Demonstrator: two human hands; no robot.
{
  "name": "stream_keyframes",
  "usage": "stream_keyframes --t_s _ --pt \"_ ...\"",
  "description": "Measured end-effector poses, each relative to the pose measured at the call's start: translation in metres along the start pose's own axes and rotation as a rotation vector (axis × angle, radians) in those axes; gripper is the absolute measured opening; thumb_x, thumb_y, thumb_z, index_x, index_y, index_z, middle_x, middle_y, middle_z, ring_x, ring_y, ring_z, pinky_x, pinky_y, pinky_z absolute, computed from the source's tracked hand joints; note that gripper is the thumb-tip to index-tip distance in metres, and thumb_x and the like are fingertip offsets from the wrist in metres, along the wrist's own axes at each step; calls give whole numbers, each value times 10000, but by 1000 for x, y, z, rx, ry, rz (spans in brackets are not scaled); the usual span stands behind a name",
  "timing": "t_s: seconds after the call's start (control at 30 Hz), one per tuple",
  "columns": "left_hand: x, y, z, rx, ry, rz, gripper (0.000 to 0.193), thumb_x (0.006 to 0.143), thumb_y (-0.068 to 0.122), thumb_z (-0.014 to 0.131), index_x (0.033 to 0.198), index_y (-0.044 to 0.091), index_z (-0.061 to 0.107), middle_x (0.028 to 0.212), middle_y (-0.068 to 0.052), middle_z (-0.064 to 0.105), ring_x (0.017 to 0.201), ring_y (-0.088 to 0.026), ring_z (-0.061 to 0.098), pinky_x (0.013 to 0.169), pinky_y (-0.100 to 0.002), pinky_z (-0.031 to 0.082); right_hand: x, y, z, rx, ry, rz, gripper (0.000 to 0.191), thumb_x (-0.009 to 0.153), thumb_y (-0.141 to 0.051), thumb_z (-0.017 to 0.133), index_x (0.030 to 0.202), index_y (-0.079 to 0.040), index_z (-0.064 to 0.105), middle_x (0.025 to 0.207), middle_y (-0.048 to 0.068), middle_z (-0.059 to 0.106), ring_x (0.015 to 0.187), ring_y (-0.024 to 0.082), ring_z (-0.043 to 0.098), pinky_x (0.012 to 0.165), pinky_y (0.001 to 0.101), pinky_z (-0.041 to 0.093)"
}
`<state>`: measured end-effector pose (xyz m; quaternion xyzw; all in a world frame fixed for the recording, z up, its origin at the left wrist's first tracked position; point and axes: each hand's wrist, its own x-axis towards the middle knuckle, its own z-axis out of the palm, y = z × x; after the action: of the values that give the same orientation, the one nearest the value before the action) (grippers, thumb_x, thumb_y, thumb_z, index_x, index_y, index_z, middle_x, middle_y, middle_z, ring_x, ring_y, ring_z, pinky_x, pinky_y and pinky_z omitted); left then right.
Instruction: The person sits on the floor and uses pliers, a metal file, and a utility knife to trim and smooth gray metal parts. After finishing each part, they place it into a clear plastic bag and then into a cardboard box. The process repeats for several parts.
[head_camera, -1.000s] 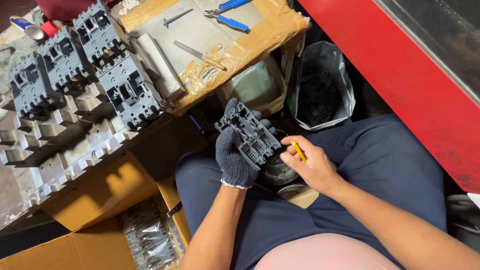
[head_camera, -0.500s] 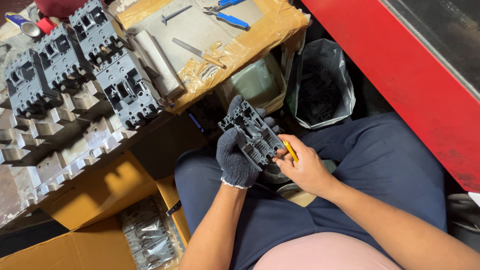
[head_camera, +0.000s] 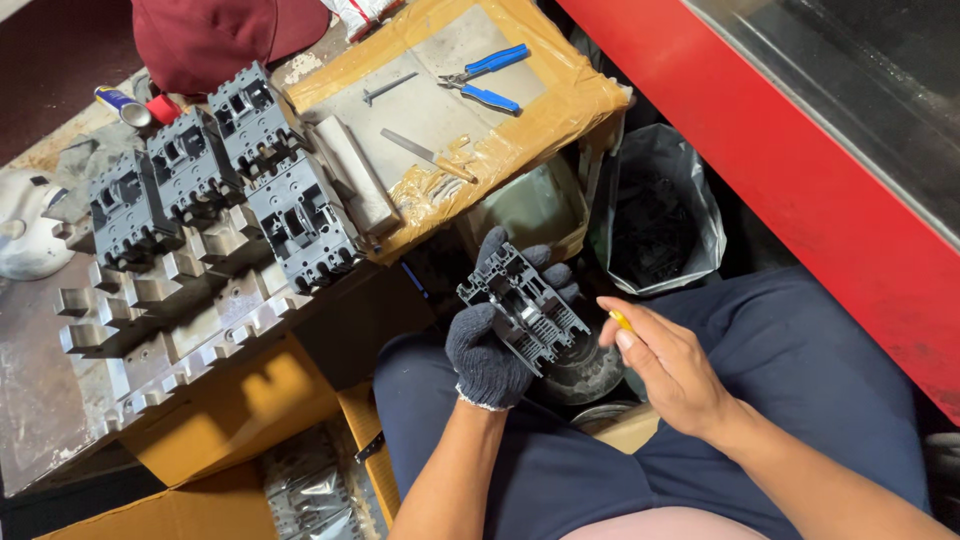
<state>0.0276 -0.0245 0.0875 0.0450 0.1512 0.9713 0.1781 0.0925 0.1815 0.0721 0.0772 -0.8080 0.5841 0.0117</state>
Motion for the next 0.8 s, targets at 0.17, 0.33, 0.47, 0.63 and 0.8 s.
stream_keyframes --t_s 0.17,0.33,0.47,0.63,0.8 --pt "-2 0 -9 37 -4 4 790 893 225 589 1632 103 339 1424 -220 581 1262 -403 601 1113 -563 468 -3 -5 4 -11 -1 -75 368 1029 -150 525 1355 10 587 978 58 731 773 127 692 714 263 581" --pt "4 -11 -48 -120 126 -112 563 995 373 585 1374 -42 549 1273 -255 656 1148 -414 650 1036 -528 519 8 -22 15 -276 137 -157 320 894 -106 714 1208 -59 675 1074 96 680 850 168 686 676 259 579" --pt "13 -47 -77 -130 282 -127 456 1089 423 617 1293 15 601 1174 -185 671 1044 -334 671 973 -468 550 13 -19 25 -585 153 -379 444 691 -156 846 1091 -37 692 1100 124 677 957 267 671 776 341 548" --pt "16 -63 -79 -44 285 -87 452 1112 463 635 1226 33 560 1086 -143 663 986 -270 666 939 -411 563 8 24 17 -416 186 -420 275 836 -101 791 1086 -54 686 1092 81 699 1019 203 682 900 315 548" --pt "7 -47 -67 855 585 -135 479 992 421 629 1399 226 466 1038 -50 662 938 -198 616 820 -357 515 8 47 -6 -473 452 -9 275 954 -166 846 1115 -21 676 975 119 697 863 202 669 820 304 523"
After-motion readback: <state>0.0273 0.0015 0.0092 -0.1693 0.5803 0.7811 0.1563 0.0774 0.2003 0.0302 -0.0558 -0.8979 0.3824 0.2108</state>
